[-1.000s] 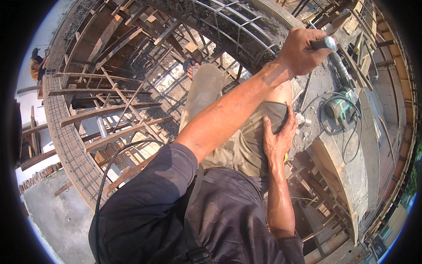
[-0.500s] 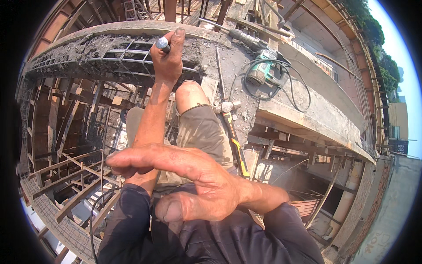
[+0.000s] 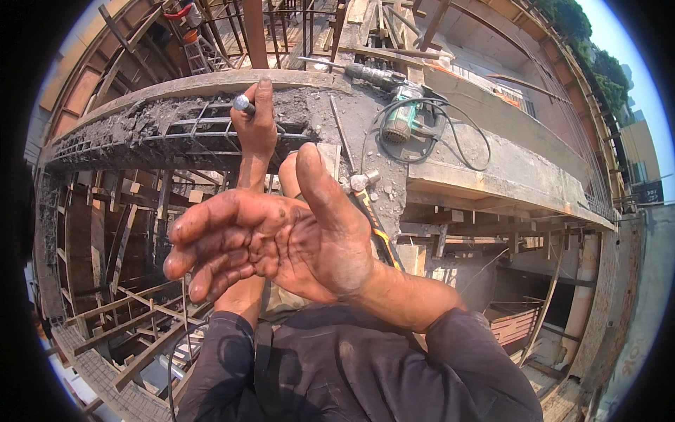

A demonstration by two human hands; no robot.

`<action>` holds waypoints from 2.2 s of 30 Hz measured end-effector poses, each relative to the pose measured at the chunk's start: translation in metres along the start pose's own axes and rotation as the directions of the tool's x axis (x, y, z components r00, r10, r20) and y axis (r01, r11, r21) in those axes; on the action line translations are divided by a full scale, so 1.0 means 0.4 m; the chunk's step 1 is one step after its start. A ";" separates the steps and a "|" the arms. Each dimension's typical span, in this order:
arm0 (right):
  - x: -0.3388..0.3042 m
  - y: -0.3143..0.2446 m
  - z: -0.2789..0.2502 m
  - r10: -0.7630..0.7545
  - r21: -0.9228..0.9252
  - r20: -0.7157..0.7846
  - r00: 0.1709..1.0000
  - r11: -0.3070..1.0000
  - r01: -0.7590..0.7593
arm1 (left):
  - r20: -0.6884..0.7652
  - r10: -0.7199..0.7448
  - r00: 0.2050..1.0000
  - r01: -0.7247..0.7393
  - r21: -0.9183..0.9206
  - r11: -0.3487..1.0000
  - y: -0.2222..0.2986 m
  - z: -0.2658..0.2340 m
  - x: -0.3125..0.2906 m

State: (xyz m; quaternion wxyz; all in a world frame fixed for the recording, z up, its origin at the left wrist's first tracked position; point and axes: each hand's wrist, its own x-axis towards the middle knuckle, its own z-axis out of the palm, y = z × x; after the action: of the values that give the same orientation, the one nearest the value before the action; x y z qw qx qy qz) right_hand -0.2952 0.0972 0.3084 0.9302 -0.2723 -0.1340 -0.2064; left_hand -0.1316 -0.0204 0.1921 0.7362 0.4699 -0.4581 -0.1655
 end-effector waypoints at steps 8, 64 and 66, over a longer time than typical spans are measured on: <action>-0.090 -0.100 -0.213 -0.185 0.038 -0.439 0.879 0.974 0.224 | 0.010 0.009 1.000 -0.008 -0.043 0.999 -0.018 0.025 0.003; -0.476 -0.106 -0.210 -0.741 -0.736 -0.596 0.309 0.350 -0.579 | 0.128 0.339 0.932 -0.362 0.287 0.887 -0.066 0.320 -0.130; -0.434 -0.141 -0.140 -0.805 -0.839 -0.490 0.334 0.331 -0.432 | 0.124 0.309 0.943 -0.333 0.324 0.886 -0.058 0.319 -0.132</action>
State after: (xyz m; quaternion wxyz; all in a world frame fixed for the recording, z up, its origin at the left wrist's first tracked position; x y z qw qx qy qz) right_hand -0.4659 0.0764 0.2254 0.4464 -0.5451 0.5092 -0.4943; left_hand -0.2607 -0.0654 0.1628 0.6447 0.5016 -0.5764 0.0241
